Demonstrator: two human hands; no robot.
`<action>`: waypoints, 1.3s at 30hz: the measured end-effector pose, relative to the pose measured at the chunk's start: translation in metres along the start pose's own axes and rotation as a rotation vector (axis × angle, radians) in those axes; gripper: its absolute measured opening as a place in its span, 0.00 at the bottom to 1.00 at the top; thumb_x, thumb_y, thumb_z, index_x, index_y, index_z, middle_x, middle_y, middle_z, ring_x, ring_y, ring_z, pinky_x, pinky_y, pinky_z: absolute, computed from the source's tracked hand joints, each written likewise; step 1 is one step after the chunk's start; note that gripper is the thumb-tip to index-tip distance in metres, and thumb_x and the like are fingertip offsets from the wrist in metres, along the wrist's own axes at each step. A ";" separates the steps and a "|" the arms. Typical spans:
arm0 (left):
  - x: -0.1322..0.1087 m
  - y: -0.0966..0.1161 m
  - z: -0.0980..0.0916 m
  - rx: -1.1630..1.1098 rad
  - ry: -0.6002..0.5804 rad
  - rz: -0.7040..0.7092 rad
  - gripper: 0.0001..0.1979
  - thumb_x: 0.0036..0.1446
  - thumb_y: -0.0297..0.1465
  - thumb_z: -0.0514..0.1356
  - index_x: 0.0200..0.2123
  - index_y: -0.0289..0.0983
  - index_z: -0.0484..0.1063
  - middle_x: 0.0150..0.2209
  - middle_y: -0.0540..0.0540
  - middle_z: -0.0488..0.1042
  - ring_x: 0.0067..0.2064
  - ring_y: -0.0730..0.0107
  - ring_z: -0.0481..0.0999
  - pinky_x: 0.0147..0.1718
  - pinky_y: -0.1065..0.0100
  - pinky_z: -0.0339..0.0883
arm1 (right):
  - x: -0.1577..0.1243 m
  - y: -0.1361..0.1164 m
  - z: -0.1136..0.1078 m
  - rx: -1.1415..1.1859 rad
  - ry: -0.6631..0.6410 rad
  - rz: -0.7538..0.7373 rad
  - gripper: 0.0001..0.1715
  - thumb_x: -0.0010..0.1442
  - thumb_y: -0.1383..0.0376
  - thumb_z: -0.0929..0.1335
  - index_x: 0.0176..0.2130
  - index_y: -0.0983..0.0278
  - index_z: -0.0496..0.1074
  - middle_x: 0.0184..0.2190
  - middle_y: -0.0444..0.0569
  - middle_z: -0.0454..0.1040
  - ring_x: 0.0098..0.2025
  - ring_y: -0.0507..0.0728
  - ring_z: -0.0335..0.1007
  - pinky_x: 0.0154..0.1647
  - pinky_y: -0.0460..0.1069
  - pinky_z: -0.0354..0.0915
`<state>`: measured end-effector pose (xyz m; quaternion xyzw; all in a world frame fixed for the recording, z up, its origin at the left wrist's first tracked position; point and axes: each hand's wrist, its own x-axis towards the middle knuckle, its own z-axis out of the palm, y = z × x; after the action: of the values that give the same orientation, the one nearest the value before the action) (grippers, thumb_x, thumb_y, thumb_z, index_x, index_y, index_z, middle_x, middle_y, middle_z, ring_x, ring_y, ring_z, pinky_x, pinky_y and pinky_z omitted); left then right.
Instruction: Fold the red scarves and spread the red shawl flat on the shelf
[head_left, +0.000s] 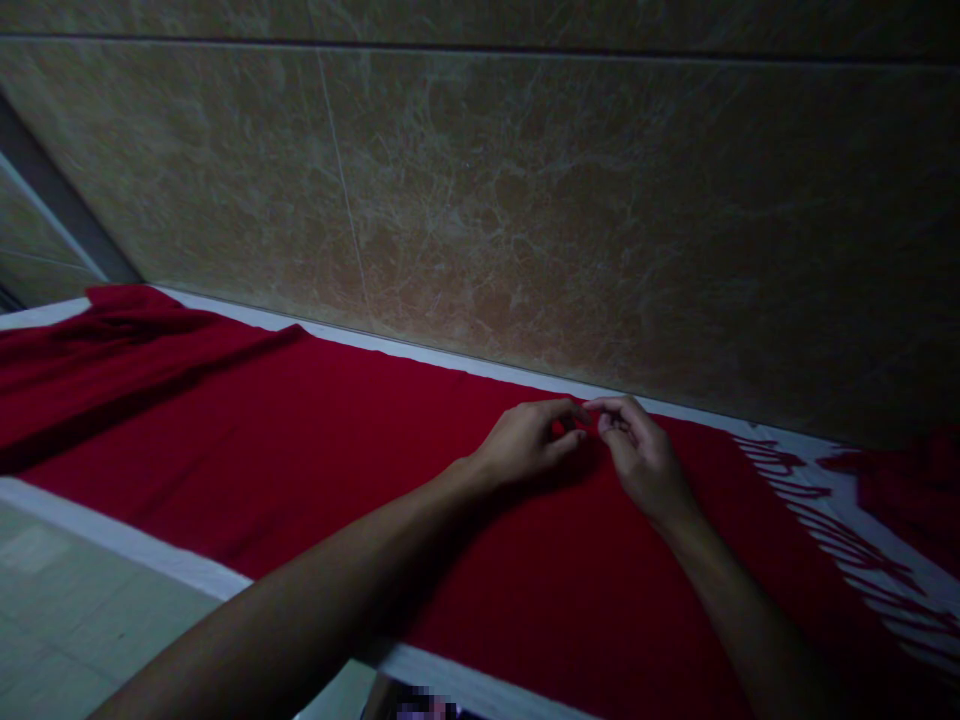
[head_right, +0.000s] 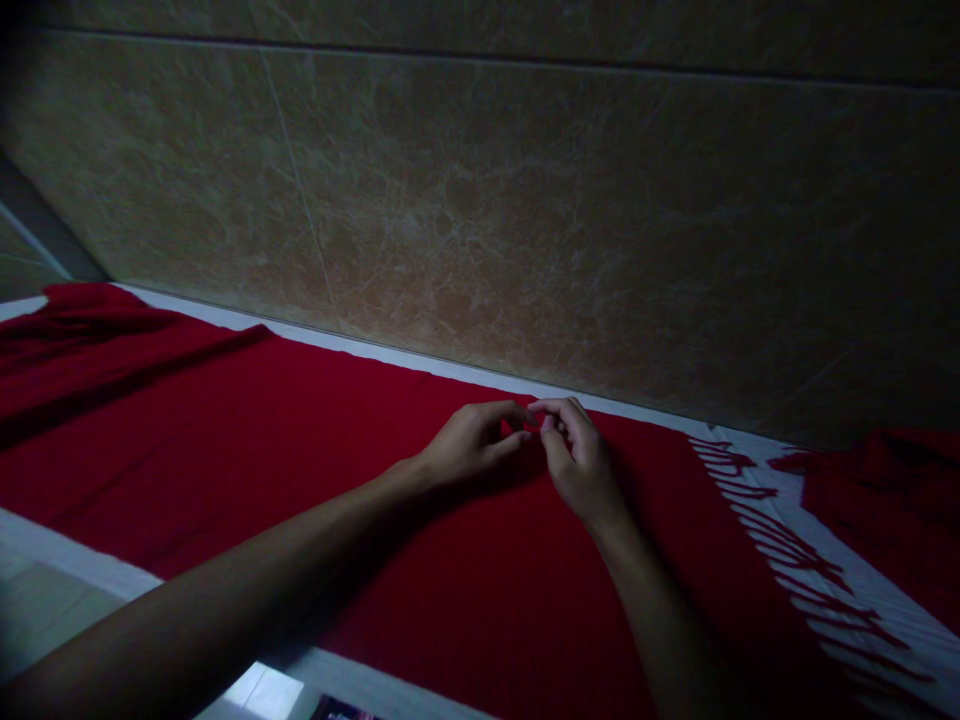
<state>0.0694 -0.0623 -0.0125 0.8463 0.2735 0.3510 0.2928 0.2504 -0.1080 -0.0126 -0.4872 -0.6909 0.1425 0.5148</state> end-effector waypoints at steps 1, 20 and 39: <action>0.000 0.000 0.000 0.007 0.011 0.012 0.12 0.64 0.33 0.59 0.48 0.37 0.78 0.41 0.46 0.81 0.37 0.69 0.76 0.36 0.71 0.66 | 0.000 0.001 0.001 -0.007 0.003 -0.003 0.11 0.65 0.64 0.64 0.43 0.59 0.75 0.40 0.49 0.75 0.43 0.59 0.71 0.44 0.54 0.67; 0.000 0.003 -0.004 -0.005 0.139 0.070 0.08 0.65 0.30 0.62 0.45 0.36 0.78 0.40 0.46 0.79 0.36 0.70 0.74 0.37 0.71 0.67 | -0.002 0.008 0.002 -0.012 -0.048 -0.029 0.12 0.67 0.61 0.66 0.46 0.60 0.76 0.44 0.51 0.80 0.46 0.59 0.77 0.46 0.54 0.71; 0.001 0.002 -0.004 -0.016 0.142 0.067 0.05 0.64 0.29 0.62 0.43 0.37 0.77 0.41 0.46 0.80 0.39 0.69 0.76 0.40 0.69 0.68 | -0.001 0.005 0.002 -0.016 -0.034 -0.030 0.12 0.66 0.61 0.66 0.45 0.60 0.78 0.44 0.50 0.81 0.45 0.59 0.78 0.46 0.54 0.72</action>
<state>0.0674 -0.0623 -0.0086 0.8256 0.2621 0.4221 0.2674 0.2514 -0.1058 -0.0177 -0.4785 -0.7079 0.1375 0.5009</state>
